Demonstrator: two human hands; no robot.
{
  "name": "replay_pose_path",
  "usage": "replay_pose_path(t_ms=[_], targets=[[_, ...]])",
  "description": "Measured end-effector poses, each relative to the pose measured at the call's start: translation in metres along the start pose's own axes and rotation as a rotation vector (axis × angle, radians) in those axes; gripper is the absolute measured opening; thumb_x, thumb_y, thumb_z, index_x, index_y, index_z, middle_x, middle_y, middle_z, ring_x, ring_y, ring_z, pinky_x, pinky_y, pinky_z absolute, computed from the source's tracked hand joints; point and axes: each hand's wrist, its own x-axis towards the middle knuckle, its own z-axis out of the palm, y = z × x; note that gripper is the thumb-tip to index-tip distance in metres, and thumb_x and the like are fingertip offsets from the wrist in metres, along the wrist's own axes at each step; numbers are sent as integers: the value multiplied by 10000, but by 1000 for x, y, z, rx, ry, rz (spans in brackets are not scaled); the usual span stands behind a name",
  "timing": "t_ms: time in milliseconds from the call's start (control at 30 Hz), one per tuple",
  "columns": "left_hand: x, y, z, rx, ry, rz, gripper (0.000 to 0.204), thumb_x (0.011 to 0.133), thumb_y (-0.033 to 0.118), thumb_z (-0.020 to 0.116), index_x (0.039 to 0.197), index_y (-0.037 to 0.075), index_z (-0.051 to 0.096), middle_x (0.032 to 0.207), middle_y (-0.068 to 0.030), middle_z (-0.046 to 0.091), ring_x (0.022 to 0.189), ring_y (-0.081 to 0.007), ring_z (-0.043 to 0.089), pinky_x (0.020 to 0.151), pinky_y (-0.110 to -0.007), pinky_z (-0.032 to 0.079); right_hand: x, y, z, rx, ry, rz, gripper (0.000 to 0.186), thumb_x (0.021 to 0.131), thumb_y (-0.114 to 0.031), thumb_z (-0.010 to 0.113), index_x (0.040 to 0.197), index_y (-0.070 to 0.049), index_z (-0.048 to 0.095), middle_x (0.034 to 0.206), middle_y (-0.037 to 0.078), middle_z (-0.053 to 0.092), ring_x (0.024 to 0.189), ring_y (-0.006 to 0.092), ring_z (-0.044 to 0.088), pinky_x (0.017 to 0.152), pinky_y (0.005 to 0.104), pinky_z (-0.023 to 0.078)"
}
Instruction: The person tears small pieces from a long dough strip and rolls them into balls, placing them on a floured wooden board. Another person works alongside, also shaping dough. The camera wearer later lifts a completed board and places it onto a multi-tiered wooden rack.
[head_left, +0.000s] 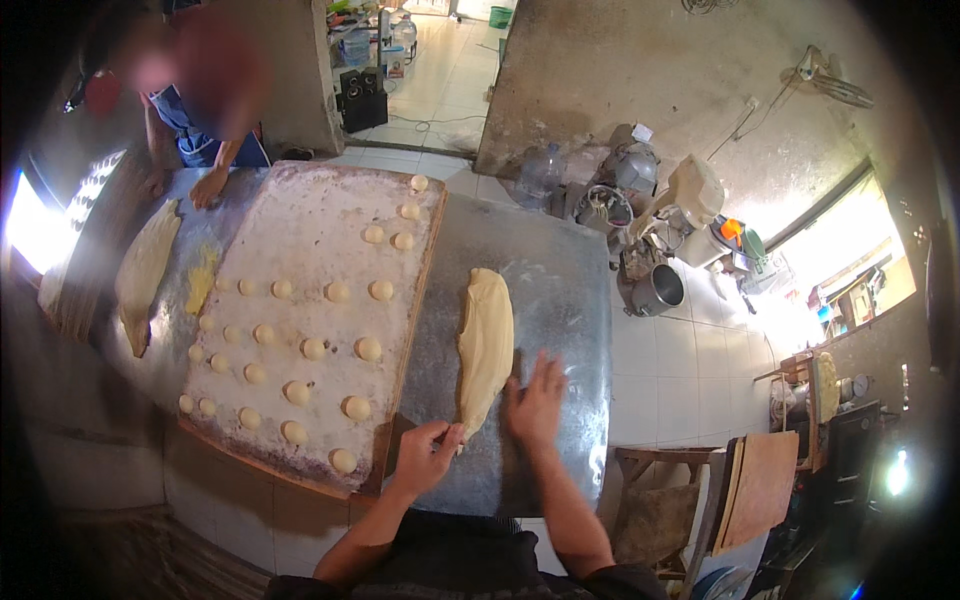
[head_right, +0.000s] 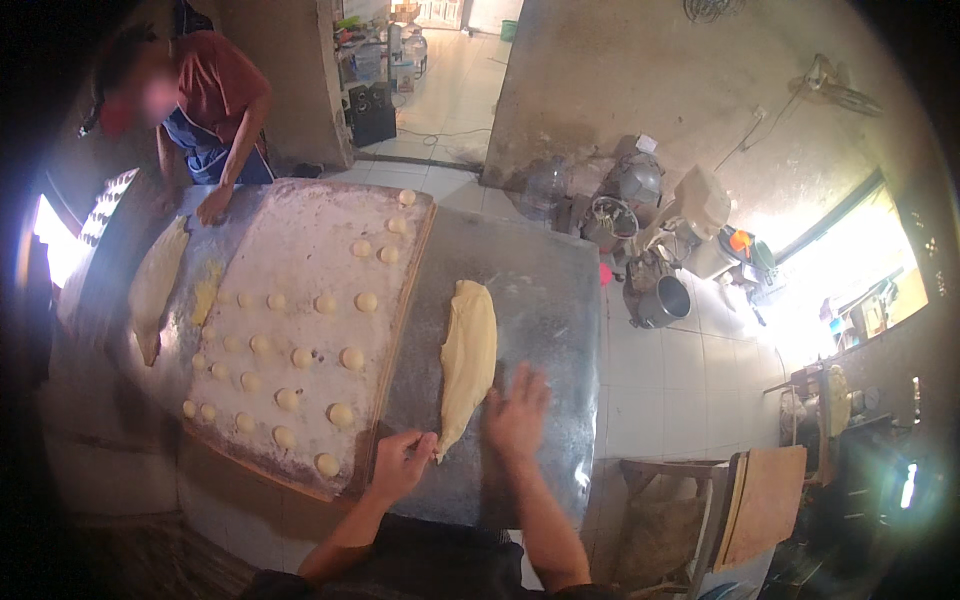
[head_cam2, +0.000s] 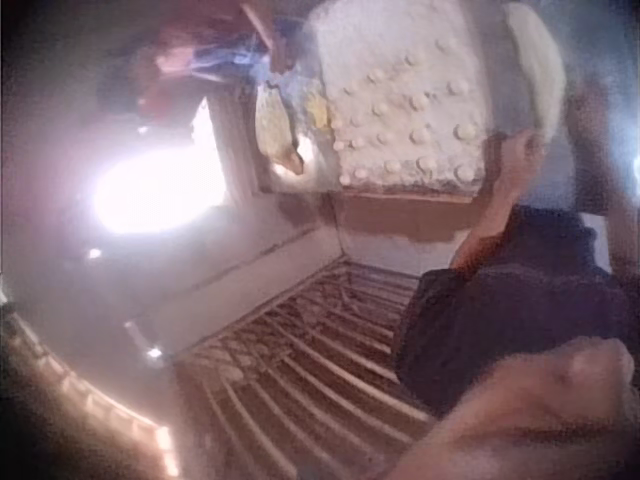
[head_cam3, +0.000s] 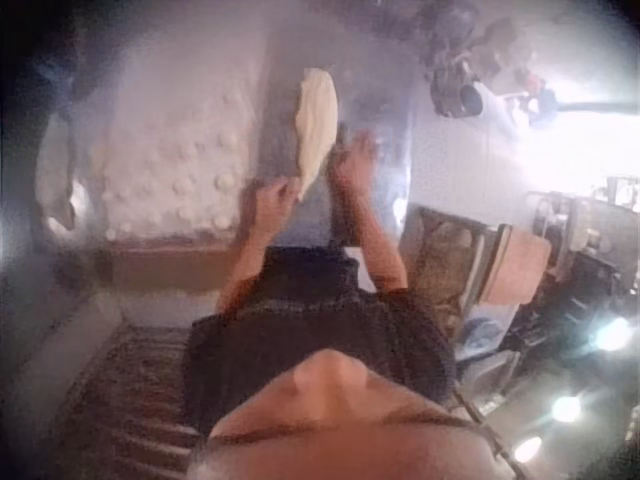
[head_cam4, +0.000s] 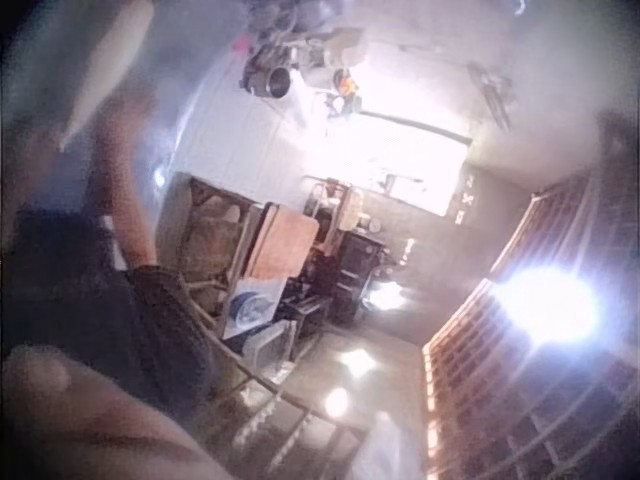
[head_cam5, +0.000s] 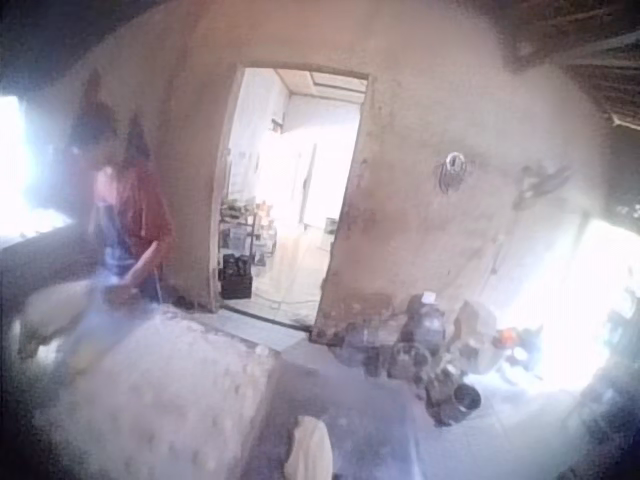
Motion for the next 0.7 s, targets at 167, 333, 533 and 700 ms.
replay_pose_path(t_ms=[167,333,533,700], targets=[[-9,7,-7,30,22,26,301,1035,253,672,898,1,763,791,-124,740,704,-154,711,633,-307,547,-52,57,-5,-32,-162,-159,644,954,-215,641,1522,22,450,1482,384,473,1418,554,413,1204,612,308],[-2,14,-6,-3,-9,-64,314,1038,259,669,898,-6,763,783,-119,740,703,-142,702,644,-300,553,-4,5,12,44,-141,-118,544,1022,-217,565,1508,13,481,1527,372,439,1472,531,356,1225,617,260],[-17,9,-5,-53,63,-123,311,1039,254,668,904,-9,764,793,-117,744,712,-138,709,650,-298,559,-3,37,-12,4,-70,-64,447,1038,-179,528,1465,-57,572,1553,309,457,1439,505,425,1225,608,270],[-13,20,-7,85,43,22,282,1047,236,640,964,-13,743,792,-111,739,677,-179,709,625,-336,565,-42,55,-19,365,118,116,439,1058,-292,537,1454,-106,569,1361,281,624,1267,459,591,1112,545,430]])
